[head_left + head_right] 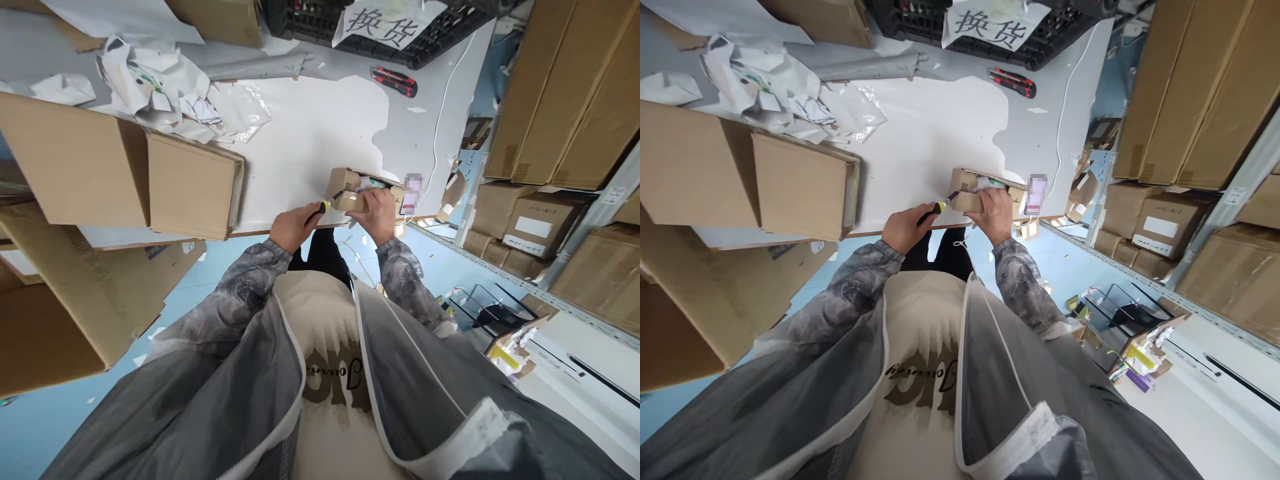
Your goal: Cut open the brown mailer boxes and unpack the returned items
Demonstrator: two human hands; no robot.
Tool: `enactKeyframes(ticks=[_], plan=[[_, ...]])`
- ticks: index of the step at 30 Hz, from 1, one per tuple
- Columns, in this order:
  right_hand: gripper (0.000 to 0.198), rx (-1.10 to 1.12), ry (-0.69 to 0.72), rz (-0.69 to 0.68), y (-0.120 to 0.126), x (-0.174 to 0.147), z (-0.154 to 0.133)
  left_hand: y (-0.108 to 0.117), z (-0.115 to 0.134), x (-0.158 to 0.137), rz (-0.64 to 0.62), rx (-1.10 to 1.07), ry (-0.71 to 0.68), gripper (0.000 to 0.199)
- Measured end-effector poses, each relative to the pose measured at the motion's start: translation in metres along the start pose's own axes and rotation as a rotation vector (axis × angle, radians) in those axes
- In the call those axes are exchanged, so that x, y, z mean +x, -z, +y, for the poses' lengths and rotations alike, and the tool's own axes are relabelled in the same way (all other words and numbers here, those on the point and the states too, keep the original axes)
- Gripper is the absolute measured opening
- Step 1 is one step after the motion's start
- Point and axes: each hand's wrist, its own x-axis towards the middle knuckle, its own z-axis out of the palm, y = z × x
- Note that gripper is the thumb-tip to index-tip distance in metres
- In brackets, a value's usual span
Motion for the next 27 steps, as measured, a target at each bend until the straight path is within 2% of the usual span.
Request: enactKeyframes(ticks=[6, 9, 11, 14, 16, 18, 22, 27], plan=[[0.062, 0.037, -0.023, 0.004, -0.008, 0.011, -0.01, 0.008, -0.022, -0.001, -0.03, -0.023, -0.067, 0.038], [0.062, 0.143, -0.133, 0.039, -0.007, 0.009, -0.019, 0.013, -0.027, 0.008, -0.017, -0.19, -0.044, 0.038], [0.064, 0.306, -0.273, 0.113, -0.005, 0.01, -0.022, 0.01, -0.025, 0.014, 0.038, -0.392, 0.013, 0.046], [0.065, 0.654, -0.514, 0.271, -0.003, 0.02, -0.017, -0.005, -0.019, 0.012, 0.25, -0.634, 0.135, 0.055], [0.063, 0.904, -0.638, 0.364, -0.002, 0.031, -0.011, -0.018, -0.016, 0.003, 0.368, -0.686, 0.172, 0.056], [0.061, 1.12, -0.716, 0.423, -0.003, 0.041, -0.01, -0.032, -0.015, -0.01, 0.394, -0.707, 0.172, 0.056], [0.054, 1.369, -0.738, 0.422, -0.002, 0.045, -0.023, -0.052, -0.014, -0.029, 0.333, -0.785, 0.208, 0.064], [0.037, 1.412, -0.797, 0.324, 0.006, 0.021, -0.04, -0.054, -0.01, -0.022, 0.339, -0.798, 0.243, 0.068]])
